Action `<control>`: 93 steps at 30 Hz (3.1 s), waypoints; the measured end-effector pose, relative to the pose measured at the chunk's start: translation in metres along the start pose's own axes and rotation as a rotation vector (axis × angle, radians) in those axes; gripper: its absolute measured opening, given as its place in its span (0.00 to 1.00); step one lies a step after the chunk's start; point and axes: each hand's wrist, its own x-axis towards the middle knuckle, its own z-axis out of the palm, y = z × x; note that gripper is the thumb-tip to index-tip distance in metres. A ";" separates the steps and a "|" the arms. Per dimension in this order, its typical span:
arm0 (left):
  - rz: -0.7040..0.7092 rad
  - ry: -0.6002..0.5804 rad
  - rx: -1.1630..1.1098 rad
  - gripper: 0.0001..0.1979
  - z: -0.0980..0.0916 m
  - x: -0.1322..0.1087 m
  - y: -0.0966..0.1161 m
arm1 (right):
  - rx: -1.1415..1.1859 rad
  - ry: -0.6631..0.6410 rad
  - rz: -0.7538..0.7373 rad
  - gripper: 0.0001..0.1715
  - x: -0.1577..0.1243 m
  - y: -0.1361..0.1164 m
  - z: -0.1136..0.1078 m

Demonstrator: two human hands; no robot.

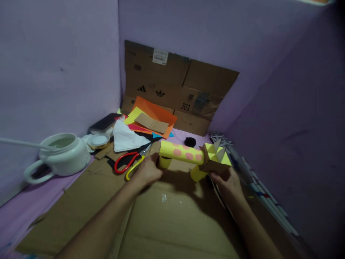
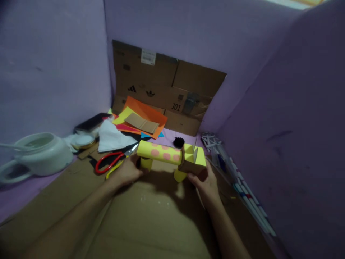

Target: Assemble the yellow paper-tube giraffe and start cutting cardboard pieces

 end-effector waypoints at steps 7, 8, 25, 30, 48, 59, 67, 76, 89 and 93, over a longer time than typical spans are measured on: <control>0.081 0.019 0.041 0.23 -0.001 0.000 0.000 | 0.073 -0.006 -0.011 0.41 0.001 -0.002 0.004; 0.088 0.015 0.030 0.23 -0.001 -0.001 0.001 | 0.079 -0.010 -0.013 0.42 0.001 -0.002 0.005; 0.055 0.035 -0.127 0.18 -0.010 -0.007 0.014 | 0.214 -0.023 0.016 0.36 0.013 -0.001 0.010; 0.075 0.025 -0.106 0.17 -0.015 -0.009 0.016 | 0.222 -0.038 0.004 0.35 0.015 0.005 0.005; 0.086 0.061 -0.097 0.20 -0.021 -0.012 0.022 | 0.295 -0.104 0.063 0.34 0.012 -0.004 0.012; 0.074 0.053 -0.104 0.20 -0.020 -0.012 0.020 | 0.300 -0.062 0.092 0.36 0.011 -0.002 0.012; 0.078 0.053 -0.120 0.19 -0.019 -0.010 0.018 | 0.333 -0.045 0.108 0.37 0.010 -0.002 0.013; 0.075 0.043 -0.132 0.19 -0.019 -0.010 0.018 | 0.343 -0.014 0.118 0.37 0.009 -0.006 0.015; 0.064 0.031 -0.112 0.21 -0.020 -0.009 0.019 | 0.335 -0.018 0.109 0.34 0.010 0.001 0.012; 0.061 0.032 -0.101 0.21 -0.020 -0.009 0.018 | 0.334 -0.033 0.108 0.33 0.011 0.003 0.011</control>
